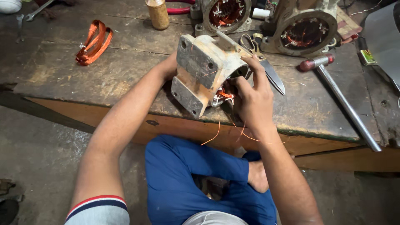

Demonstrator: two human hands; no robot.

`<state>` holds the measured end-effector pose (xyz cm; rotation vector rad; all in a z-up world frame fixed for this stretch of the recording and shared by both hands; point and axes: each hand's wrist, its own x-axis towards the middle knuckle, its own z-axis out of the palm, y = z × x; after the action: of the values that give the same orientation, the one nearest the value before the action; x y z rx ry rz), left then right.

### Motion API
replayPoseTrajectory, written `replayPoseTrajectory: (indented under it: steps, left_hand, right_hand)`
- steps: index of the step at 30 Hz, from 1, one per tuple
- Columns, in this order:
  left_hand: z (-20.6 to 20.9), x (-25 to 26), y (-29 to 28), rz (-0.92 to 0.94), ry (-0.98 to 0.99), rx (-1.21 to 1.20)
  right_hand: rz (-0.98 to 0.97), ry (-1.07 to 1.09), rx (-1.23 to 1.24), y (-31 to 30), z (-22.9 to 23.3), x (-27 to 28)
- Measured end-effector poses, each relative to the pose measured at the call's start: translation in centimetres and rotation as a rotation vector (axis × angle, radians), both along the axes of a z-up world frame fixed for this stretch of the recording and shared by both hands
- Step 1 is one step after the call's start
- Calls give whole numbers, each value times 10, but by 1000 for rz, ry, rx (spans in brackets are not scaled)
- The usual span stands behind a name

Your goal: The person inserts copper wire coils into the slots of a motor stator, secures them with white tape, and uses a hammer to tap the coils into place. The person also uses scissors to cut the tape and adjusts the coils by hand.

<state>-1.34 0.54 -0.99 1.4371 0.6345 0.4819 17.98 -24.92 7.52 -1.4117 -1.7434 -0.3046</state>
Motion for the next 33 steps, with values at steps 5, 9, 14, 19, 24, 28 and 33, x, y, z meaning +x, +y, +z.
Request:
replayPoseTrajectory:
  steps: [5,9,14,19,24,28,33]
  left_hand:
    - [9,6,-5,-49,-189,-25]
    - [2,9,-1,-104,-326,-1]
    - [-24,8,25,43,-186,77]
    - [-29,1,23,126,-267,-230]
    - [-10,-2,8,55,-84,67]
    - [-17,1,13,25,-159,116]
    - [-36,-5,32,192,-101,-272]
  right_hand:
    - [-32,-25,-36,0,-1,-3]
    - [23,-12,-55,1,-3,-1]
    - [28,-49,-31,1,-5,2]
    - [-38,-79,-20,2,-5,-6]
    - [-34,59,-73,-2,-4,-5]
    - [-5,48,-34,-7,-7,-2]
    - [-11,-134,-7,-6,-4,2]
